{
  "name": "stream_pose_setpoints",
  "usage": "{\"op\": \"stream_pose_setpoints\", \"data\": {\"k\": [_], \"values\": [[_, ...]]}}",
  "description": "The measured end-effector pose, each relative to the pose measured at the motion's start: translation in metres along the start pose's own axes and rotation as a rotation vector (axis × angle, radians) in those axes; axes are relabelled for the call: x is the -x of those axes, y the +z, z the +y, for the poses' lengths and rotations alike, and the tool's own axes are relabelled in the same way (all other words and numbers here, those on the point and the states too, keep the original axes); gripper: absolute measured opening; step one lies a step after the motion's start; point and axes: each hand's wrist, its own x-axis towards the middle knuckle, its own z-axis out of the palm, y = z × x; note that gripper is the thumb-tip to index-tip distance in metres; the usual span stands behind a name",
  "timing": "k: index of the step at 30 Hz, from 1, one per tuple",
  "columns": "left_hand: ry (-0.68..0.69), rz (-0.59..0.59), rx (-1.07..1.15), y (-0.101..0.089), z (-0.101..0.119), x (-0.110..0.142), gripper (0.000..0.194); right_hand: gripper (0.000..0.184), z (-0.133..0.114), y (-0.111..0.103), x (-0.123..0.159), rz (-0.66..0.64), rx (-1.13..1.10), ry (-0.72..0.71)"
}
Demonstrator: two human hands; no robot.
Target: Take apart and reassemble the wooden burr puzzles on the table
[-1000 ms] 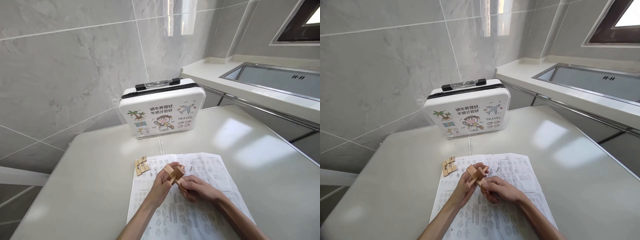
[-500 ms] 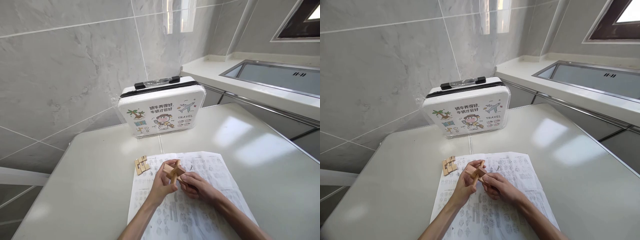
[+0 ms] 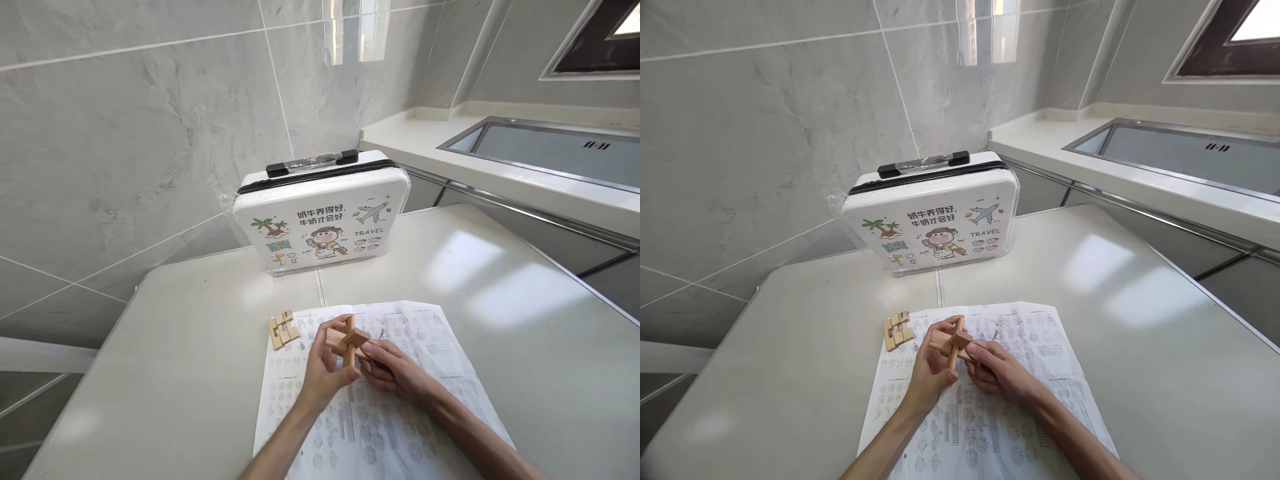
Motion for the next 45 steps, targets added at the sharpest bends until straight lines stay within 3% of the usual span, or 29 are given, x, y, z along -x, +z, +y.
{"op": "stream_pose_setpoints", "data": {"k": [11,17,24,30,36,45], "values": [[0.036,0.064,-0.070,0.002,0.002,-0.001,0.069,0.051,0.003,-0.001,-0.001,0.033,-0.031,0.023],[0.017,0.048,-0.064,0.003,0.006,-0.001,0.076,0.052,-0.001,-0.001,-0.001,0.037,-0.029,0.006],[-0.006,0.088,-0.124,0.003,0.011,-0.001,0.058,0.047,-0.003,0.000,-0.001,0.014,0.036,-0.007],[0.003,0.075,-0.098,-0.002,0.006,-0.003,0.067,0.048,0.001,-0.002,-0.002,-0.014,0.036,-0.017],[0.026,-0.068,-0.056,-0.002,0.003,-0.004,0.091,0.050,-0.004,-0.004,-0.002,-0.011,-0.036,-0.022],[0.044,-0.079,-0.081,-0.005,-0.001,-0.005,0.096,0.052,-0.003,-0.005,-0.002,0.013,-0.030,-0.018]]}}
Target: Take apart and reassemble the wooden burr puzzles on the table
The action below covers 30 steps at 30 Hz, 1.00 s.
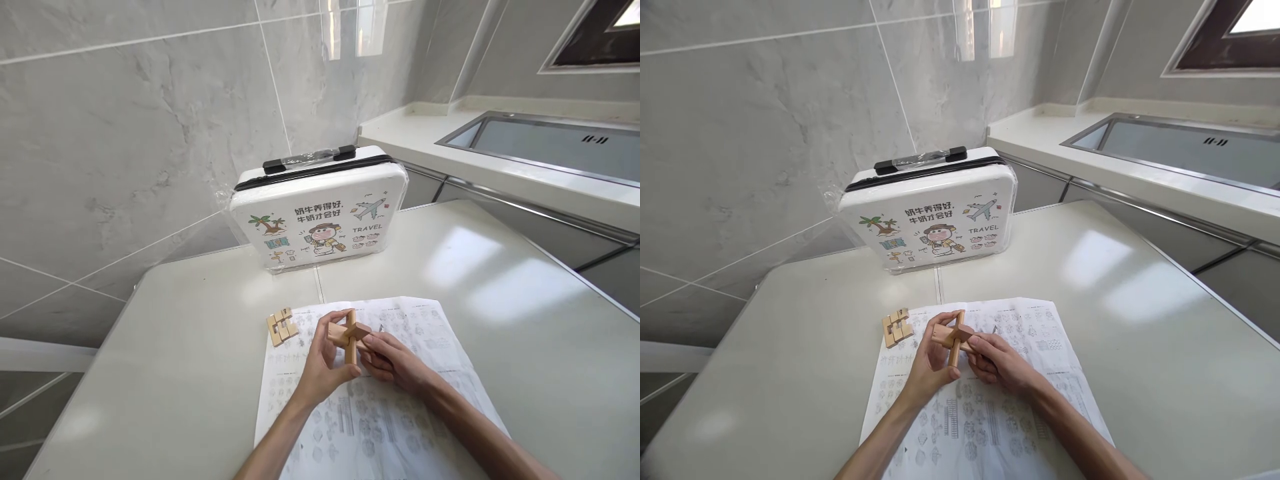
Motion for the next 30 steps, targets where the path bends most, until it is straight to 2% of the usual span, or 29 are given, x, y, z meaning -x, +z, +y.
{"op": "stream_pose_setpoints", "data": {"k": [4,11,19,23,30], "values": [[0.013,0.042,-0.022,-0.001,0.000,0.001,0.092,0.053,-0.001,0.003,0.001,-0.020,0.007,0.007],[0.004,0.085,0.066,0.001,-0.001,-0.001,0.088,0.054,-0.008,0.008,-0.001,-0.036,0.037,0.011],[0.018,0.098,0.046,0.003,0.000,-0.003,0.080,0.058,-0.003,0.016,-0.002,0.076,0.022,-0.029],[0.046,0.103,-0.030,0.002,-0.002,-0.002,0.082,0.058,0.002,0.014,-0.003,0.120,-0.008,-0.033],[0.051,0.126,-0.030,0.002,-0.003,-0.001,0.086,0.058,0.003,0.009,-0.003,0.091,-0.006,-0.035]]}}
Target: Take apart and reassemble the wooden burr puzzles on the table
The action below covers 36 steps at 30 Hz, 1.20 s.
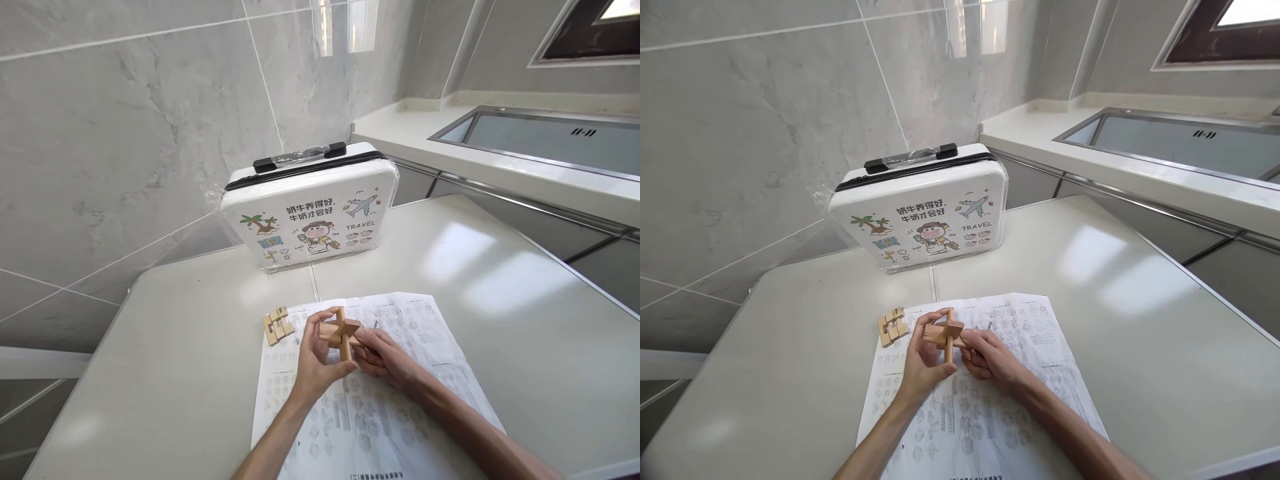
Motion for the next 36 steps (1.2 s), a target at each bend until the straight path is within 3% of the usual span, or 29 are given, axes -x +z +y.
{"op": "stream_pose_setpoints", "data": {"k": [7,18,29,32,36], "values": [[0.010,0.036,0.061,0.002,0.005,-0.003,0.080,0.057,-0.010,0.006,0.002,0.037,0.021,0.032],[-0.160,-0.029,0.070,-0.003,0.006,-0.003,0.074,0.053,-0.009,-0.001,0.002,-0.025,0.002,0.045],[-0.011,-0.086,0.029,0.000,0.013,-0.001,0.051,0.044,-0.013,0.003,0.001,-0.070,0.009,0.050],[0.004,-0.070,-0.051,0.002,0.019,-0.001,0.037,0.042,-0.013,0.003,0.001,-0.067,0.002,0.044],[-0.017,-0.011,-0.125,0.004,0.030,-0.001,0.033,0.044,-0.010,0.000,-0.001,-0.043,-0.004,0.035]]}}
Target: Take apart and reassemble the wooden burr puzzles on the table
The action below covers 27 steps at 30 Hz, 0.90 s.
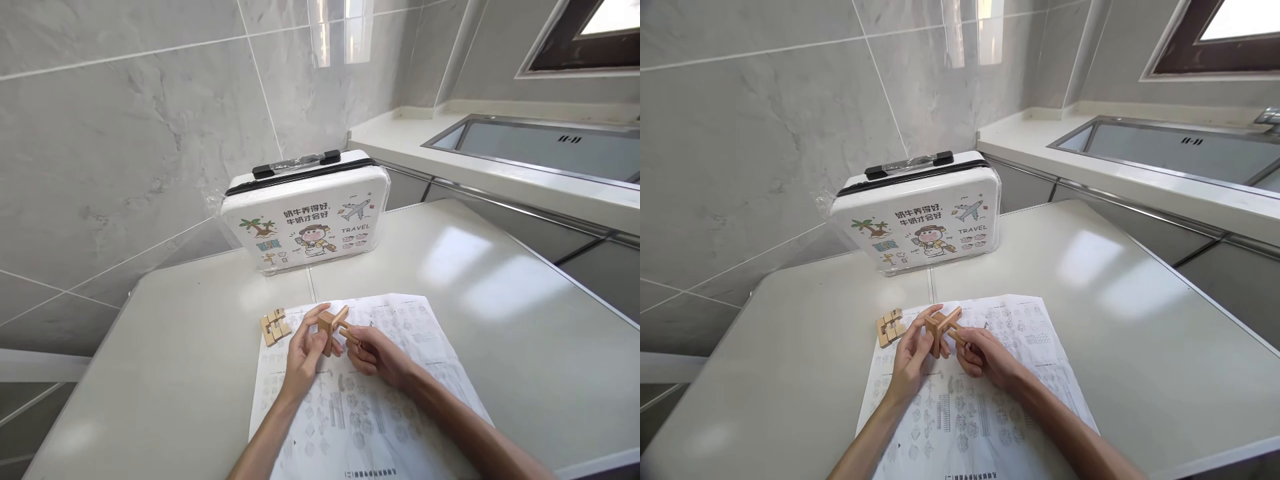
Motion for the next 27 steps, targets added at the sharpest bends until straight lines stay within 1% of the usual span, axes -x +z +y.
{"op": "stream_pose_setpoints", "data": {"k": [4,6,8,10,12,13,15,17,21,25,27], "values": [[-0.026,0.029,-0.063,-0.005,0.012,0.008,0.030,0.052,0.002,-0.001,-0.001,0.000,0.002,-0.016],[-0.041,0.041,-0.077,-0.011,0.019,0.016,0.029,0.055,0.001,-0.001,-0.001,-0.009,0.010,-0.026],[-0.057,0.087,-0.116,-0.018,0.025,0.024,0.031,0.056,0.000,-0.001,0.000,-0.013,0.020,-0.035],[-0.084,0.137,-0.223,-0.027,0.029,0.033,0.036,0.056,-0.003,0.000,0.000,-0.012,0.027,-0.039],[-0.111,0.157,-0.409,-0.036,0.032,0.041,0.038,0.055,-0.004,0.001,0.001,-0.007,0.028,-0.035],[-0.117,0.147,-0.518,-0.040,0.033,0.045,0.037,0.055,-0.005,0.001,0.001,-0.004,0.028,-0.033],[-0.095,0.163,-0.708,-0.047,0.033,0.053,0.035,0.055,-0.005,0.001,0.001,-0.001,0.028,-0.027],[-0.062,0.169,-0.824,-0.053,0.031,0.060,0.033,0.054,-0.006,0.002,0.001,-0.001,0.029,-0.024],[-0.024,0.140,-0.942,-0.063,0.027,0.068,0.033,0.050,-0.005,0.004,0.001,-0.003,0.035,-0.027],[-0.005,0.131,-1.027,-0.069,0.020,0.070,0.032,0.045,-0.005,0.004,0.003,-0.021,0.054,-0.028],[0.036,0.135,-1.060,-0.072,0.016,0.069,0.031,0.045,-0.004,0.005,0.003,-0.037,0.065,-0.028]]}}
